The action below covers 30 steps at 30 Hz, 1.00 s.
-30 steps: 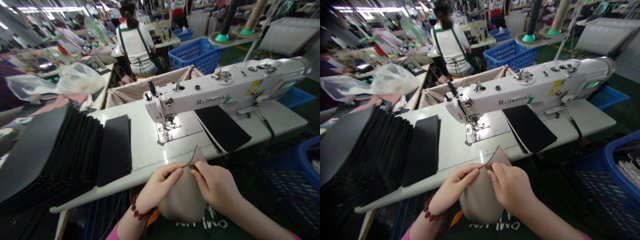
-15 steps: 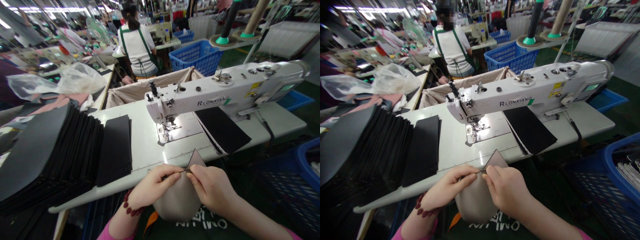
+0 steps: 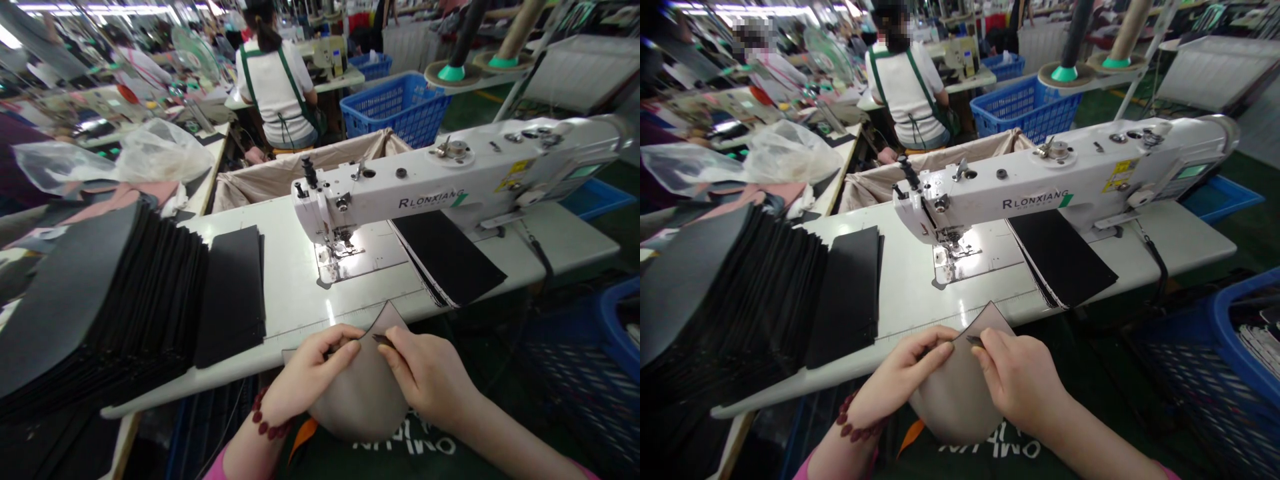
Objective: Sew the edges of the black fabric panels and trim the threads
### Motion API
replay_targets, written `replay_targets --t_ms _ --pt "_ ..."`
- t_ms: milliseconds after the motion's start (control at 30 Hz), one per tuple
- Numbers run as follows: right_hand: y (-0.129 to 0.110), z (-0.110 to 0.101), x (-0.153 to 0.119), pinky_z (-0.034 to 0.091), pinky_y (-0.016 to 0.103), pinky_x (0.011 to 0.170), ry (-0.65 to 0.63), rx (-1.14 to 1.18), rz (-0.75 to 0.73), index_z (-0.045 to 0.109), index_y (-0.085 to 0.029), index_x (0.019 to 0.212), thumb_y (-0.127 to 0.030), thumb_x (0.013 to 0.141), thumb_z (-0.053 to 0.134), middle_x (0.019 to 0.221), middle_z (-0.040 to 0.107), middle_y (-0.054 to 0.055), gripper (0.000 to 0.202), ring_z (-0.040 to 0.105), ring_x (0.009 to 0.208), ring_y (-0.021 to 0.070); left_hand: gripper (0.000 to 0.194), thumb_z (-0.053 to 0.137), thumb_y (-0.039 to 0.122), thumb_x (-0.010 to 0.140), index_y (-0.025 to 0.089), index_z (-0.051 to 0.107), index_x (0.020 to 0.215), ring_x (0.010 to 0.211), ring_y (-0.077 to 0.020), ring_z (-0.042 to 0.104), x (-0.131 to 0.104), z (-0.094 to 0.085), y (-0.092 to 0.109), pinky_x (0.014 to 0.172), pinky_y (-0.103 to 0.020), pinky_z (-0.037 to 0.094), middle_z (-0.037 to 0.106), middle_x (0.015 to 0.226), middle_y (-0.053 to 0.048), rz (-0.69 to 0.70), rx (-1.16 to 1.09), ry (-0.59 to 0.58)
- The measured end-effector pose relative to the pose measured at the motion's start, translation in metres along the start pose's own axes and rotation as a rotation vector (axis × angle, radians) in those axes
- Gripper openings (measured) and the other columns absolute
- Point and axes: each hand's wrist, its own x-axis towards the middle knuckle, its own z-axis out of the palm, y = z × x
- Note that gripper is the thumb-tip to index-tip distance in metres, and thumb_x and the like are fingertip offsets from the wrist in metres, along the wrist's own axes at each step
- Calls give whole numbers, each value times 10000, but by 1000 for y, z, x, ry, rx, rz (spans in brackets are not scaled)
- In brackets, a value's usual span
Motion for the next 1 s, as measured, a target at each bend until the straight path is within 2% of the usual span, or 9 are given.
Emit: replay_targets --t_ms 133,233,633,800,900,1000 --pt "0 -1 1 224 296 563 21 -7 -4 510 -205 859 -305 981 394 682 552 -14 196 481 585 149 261 522 333 950 250 673 1146 1087 -192 596 2 3 0 976 -282 418 684 1143 -3 39 -2 42" --pt "-1 -1 2 223 295 565 17 -17 -4 513 -206 855 -300 980 393 689 556 -11 197 480 589 152 261 528 332 947 268 684 1145 1124 -193 590 2 4 -1 1018 -288 400 682 1178 10 31 8 66" --pt "-2 -2 3 207 311 574 20 -63 -18 493 -217 826 -292 978 390 701 554 -5 199 478 600 166 302 502 334 962 258 659 1209 1123 -190 604 4 6 2 1021 -296 414 668 1223 -9 22 -21 43" --pt "-1 2 2 239 296 578 11 69 -6 484 -208 850 -295 987 380 705 559 -11 193 507 610 153 306 504 335 962 244 662 1207 1091 -193 624 5 8 3 989 -290 439 680 1201 -21 24 -40 10" --pt "-2 3 2 257 289 578 -7 136 3 477 -203 860 -289 989 379 711 566 -12 183 526 617 146 303 506 340 959 247 670 1195 1074 -197 633 6 7 6 973 -291 450 695 1170 -19 26 -1 -6" --pt "-3 1 2 250 294 570 0 85 6 480 -204 845 -290 983 385 703 566 -8 188 516 604 149 295 512 346 954 258 675 1184 1089 -200 620 7 6 9 985 -297 442 691 1175 -13 47 83 1"
